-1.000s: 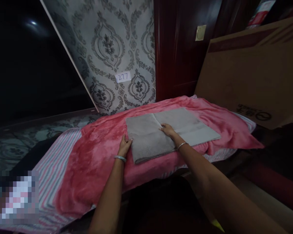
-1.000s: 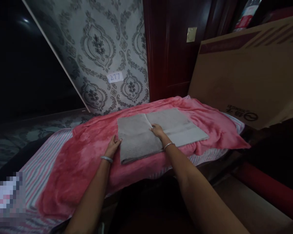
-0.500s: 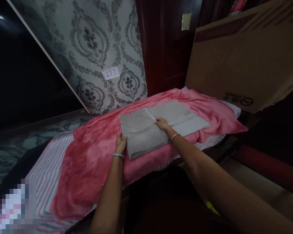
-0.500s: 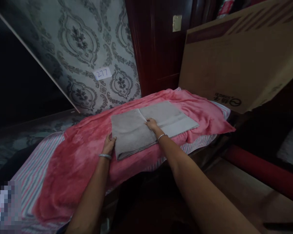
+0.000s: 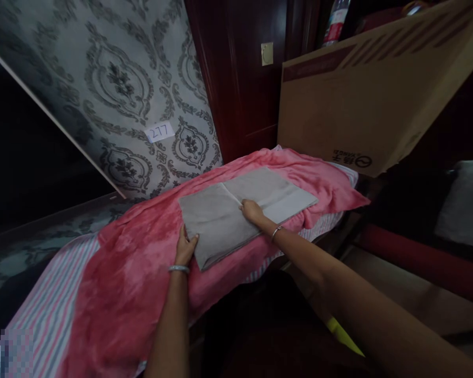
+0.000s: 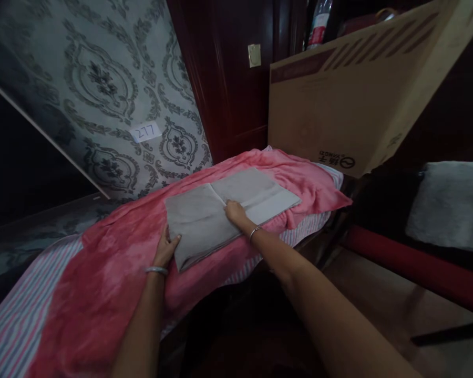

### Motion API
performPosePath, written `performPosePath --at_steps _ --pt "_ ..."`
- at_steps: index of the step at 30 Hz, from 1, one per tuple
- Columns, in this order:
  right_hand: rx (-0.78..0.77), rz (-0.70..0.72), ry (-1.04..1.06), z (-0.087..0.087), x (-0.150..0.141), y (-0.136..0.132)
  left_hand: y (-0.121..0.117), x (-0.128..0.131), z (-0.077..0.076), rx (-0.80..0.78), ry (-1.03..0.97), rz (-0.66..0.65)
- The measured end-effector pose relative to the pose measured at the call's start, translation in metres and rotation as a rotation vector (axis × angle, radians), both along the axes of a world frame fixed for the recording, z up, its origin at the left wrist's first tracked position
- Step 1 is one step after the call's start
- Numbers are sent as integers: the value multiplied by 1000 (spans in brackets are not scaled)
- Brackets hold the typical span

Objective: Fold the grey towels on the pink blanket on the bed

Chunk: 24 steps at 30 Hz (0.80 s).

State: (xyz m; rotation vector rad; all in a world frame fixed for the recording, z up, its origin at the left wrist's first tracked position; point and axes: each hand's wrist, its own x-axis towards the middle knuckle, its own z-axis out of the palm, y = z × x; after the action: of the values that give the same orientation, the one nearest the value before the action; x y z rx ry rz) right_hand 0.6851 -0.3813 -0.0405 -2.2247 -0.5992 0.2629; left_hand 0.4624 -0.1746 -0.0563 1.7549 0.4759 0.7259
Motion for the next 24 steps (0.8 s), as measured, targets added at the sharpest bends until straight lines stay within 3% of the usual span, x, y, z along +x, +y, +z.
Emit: performPosePath --at_steps 9,16,21,24 --pt "-157 -2 -109 11 -10 -8 3 -2 -4 -8 42 33" --pt "-253 44 -124 15 -11 -13 2 -1 -8 88 41 45" --pt "-255 41 -127 23 2 -3 -3 -5 -8 61 37 38" --pt "-224 33 -130 28 11 12 -4 -7 -6 151 6 45"
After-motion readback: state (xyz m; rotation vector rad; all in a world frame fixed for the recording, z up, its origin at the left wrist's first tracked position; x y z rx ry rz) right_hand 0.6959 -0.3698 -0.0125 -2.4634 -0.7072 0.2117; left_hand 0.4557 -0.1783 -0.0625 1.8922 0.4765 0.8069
